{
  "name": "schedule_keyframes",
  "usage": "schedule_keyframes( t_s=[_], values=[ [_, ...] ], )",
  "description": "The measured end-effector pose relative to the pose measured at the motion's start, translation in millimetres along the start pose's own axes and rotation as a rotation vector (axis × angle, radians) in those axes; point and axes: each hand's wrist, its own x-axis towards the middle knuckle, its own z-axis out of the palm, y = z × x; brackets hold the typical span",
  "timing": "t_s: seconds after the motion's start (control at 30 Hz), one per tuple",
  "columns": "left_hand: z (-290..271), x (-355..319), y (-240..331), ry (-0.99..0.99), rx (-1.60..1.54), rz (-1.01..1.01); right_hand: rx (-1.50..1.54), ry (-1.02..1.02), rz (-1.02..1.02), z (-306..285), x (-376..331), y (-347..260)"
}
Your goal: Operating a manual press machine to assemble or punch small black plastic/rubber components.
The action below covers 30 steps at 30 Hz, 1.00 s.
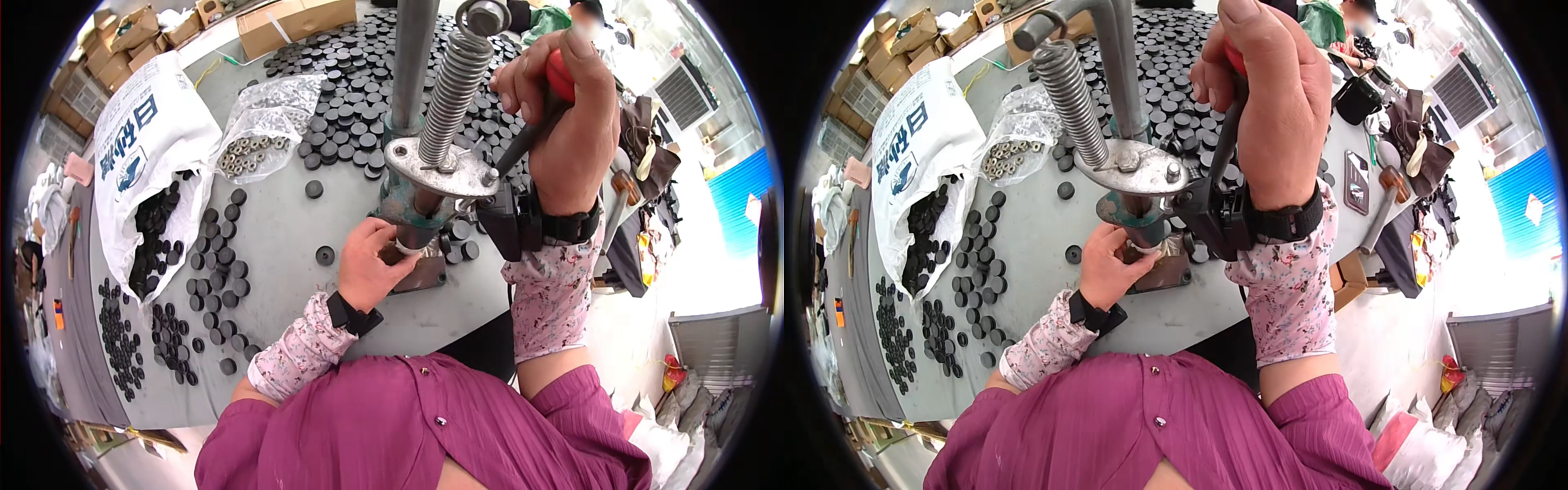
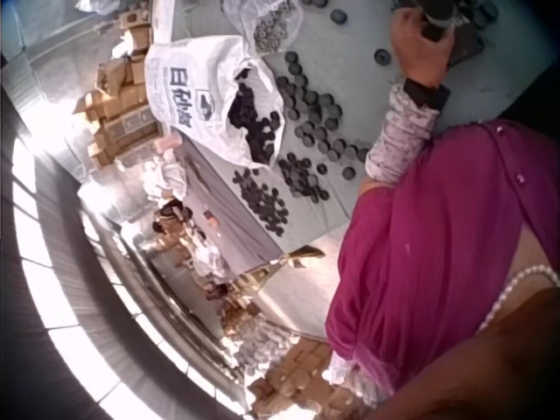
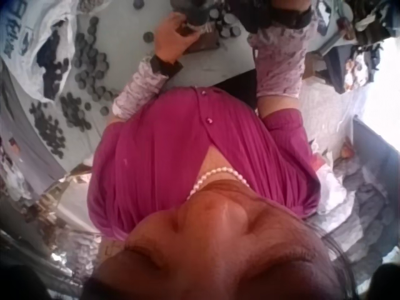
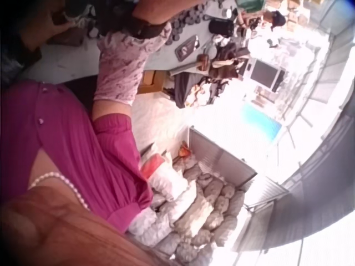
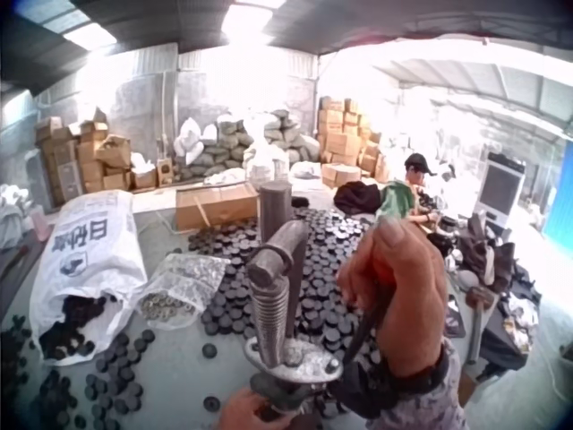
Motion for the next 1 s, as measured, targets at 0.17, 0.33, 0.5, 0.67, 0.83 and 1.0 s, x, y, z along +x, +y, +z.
schedule_keyframes(
  t_s=[0.17,0.33,0.5,0.67,0.83,1.0],
  values=[
    [0.8,-3.4,5.4,0.041,-0.010,0.055,0.031,0.022,0.010,-0.7,-3.1,2.8],
    [9.2,0.9,-10.3,0.082,0.050,0.129,0.025,0.006,0.004,-2.8,-3.8,4.9],
    [-8.7,-3.6,-2.6,0.015,-0.040,0.077,0.172,-0.059,-0.065,-11.7,-32.9,-7.4],
    [-82.0,-18.9,-8.7,0.095,0.179,-0.018,0.022,-0.191,-0.334,-39.9,-144.1,-8.1],
    [-166.7,-48.7,-34.2,0.074,0.592,-0.244,-0.440,-0.261,-0.496,-110.8,-281.5,50.4],
    [-198.8,-82.2,-57.1,0.078,0.834,-0.348,-0.582,-0.337,-0.553,-102.9,-234.7,28.3]
  ],
)
